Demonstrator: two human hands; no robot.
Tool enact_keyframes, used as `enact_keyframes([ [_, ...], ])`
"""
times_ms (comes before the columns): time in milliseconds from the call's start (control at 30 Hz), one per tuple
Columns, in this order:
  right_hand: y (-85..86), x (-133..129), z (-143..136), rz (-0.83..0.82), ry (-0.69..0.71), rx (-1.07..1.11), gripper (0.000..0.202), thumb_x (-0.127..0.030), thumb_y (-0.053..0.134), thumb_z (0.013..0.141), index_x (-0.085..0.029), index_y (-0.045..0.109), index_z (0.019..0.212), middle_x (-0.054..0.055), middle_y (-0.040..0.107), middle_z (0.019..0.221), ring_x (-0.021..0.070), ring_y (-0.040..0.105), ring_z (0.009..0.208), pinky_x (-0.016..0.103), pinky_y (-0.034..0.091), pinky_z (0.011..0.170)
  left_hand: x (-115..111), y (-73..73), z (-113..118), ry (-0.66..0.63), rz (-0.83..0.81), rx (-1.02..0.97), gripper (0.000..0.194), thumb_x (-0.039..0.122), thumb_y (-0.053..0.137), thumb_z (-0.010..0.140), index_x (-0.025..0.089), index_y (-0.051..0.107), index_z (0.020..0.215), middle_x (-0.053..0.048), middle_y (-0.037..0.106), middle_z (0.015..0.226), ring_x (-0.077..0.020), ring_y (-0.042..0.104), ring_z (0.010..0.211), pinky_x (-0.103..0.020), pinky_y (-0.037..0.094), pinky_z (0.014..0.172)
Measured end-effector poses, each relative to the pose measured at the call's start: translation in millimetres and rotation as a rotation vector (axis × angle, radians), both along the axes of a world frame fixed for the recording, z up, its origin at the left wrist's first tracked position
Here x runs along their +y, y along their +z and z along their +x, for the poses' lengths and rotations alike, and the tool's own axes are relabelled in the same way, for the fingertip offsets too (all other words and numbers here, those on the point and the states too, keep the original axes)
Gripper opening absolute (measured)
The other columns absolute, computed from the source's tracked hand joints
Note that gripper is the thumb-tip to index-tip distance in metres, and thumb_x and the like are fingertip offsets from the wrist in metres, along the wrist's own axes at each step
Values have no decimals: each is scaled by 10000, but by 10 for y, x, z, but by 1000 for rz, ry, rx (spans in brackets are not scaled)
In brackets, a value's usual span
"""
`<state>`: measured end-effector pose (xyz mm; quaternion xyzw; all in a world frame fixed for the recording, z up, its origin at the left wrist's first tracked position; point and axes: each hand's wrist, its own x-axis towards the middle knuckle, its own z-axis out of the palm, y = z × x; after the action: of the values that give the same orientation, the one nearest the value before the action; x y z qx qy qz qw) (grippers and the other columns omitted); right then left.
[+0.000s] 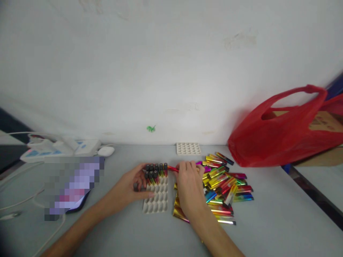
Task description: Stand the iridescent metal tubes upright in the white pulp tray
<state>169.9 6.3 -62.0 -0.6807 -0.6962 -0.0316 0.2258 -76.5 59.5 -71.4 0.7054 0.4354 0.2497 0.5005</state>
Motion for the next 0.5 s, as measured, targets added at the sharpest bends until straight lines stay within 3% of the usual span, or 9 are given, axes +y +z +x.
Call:
enact_keyframes([
  [133, 67, 19, 51, 39, -23, 415, 72, -270, 681, 1081, -215, 728, 1080, 80, 791, 1036, 320, 692, 1033, 465, 417, 973, -1, 14, 3, -1, -9, 4, 839, 428, 1008, 736, 198, 607, 1436, 13, 688, 909, -209, 647, 754, -298, 516, 678],
  [267, 140, 61, 118, 12, -46, 901, 272, -473, 758, 1015, -206, 760, 1065, 59, 756, 954, 271, 669, 868, 389, 478, 813, 2, 22, 3, -3, -1, 14, 851, 442, 1003, 741, 207, 604, 1455, 20, 677, 893, -203, 640, 746, -291, 513, 676],
  [400, 218, 85, 126, 80, 0, 1136, 322, -511, 818, 969, -220, 735, 1078, 64, 757, 1045, 265, 690, 977, 389, 511, 902, 4, 24, 0, -3, -8, 4, 859, 445, 1001, 744, 203, 597, 1462, 18, 675, 903, -208, 644, 759, -297, 518, 683],
  [500, 279, 59, 72, 38, 54, 1328, 356, -556, 826, 969, -237, 700, 1067, 28, 736, 946, 234, 694, 917, 354, 530, 851, 1, 28, -1, -8, -7, 10, 857, 431, 997, 750, 208, 595, 1473, 14, 684, 913, -211, 655, 763, -301, 526, 690],
])
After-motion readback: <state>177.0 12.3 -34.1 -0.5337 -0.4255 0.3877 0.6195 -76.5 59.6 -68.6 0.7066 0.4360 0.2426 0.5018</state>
